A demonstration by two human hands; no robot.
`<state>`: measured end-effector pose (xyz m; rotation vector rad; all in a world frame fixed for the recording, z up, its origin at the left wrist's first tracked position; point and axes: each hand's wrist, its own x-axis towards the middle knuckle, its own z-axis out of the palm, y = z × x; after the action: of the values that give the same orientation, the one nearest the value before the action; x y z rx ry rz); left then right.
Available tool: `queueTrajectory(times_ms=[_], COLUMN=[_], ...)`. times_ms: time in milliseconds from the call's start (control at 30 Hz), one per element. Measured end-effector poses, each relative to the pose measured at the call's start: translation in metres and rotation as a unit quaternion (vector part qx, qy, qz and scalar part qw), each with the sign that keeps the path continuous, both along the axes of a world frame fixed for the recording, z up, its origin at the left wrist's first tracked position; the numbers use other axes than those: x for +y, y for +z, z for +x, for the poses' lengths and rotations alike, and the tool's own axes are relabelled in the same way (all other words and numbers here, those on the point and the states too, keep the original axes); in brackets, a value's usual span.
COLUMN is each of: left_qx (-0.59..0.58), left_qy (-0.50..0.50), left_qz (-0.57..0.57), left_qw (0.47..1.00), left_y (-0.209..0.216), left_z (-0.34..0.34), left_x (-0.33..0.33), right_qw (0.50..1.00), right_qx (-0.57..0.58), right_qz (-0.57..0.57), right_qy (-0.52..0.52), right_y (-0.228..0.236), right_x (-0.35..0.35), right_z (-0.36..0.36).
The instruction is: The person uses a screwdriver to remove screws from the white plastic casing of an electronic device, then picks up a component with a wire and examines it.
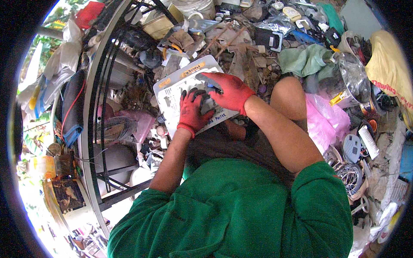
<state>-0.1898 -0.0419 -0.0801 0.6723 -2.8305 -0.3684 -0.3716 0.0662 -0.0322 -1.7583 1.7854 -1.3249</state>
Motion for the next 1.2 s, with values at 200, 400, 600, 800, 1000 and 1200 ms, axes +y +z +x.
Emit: queueTrajectory(times_ms=[200, 400, 600, 800, 1000, 1200], left_qx=[0.006, 0.016, 0.024, 0.046, 0.049, 0.031], left_qy=[0.006, 0.002, 0.002, 0.006, 0.036, 0.037], left_qz=[-0.008, -0.001, 0.005, -0.013, -0.035, -0.054], left_qw=[1.0, 1.0, 1.0, 0.999, 0.998, 0.997], left_y=[-0.003, -0.001, -0.001, 0.0, -0.006, -0.01], left_z=[0.002, 0.002, 0.002, 0.001, -0.001, -0.003], left_x=[0.001, 0.001, 0.001, 0.003, 0.013, 0.018], right_qw=[1.0, 1.0, 1.0, 1.0, 1.0, 0.998], right_qx=[0.003, 0.0, -0.003, 0.001, 0.009, -0.035], right_qz=[0.027, 0.006, 0.01, -0.012, 0.002, 0.023], right_qy=[0.011, 0.0, -0.004, -0.013, -0.004, 0.038], right_y=[0.005, -0.001, 0.003, -0.006, -0.004, -0.002], right_x=[0.001, 0.001, 0.002, 0.0, 0.001, 0.005], right_z=[0.004, 0.003, 0.004, -0.001, 0.0, -0.001])
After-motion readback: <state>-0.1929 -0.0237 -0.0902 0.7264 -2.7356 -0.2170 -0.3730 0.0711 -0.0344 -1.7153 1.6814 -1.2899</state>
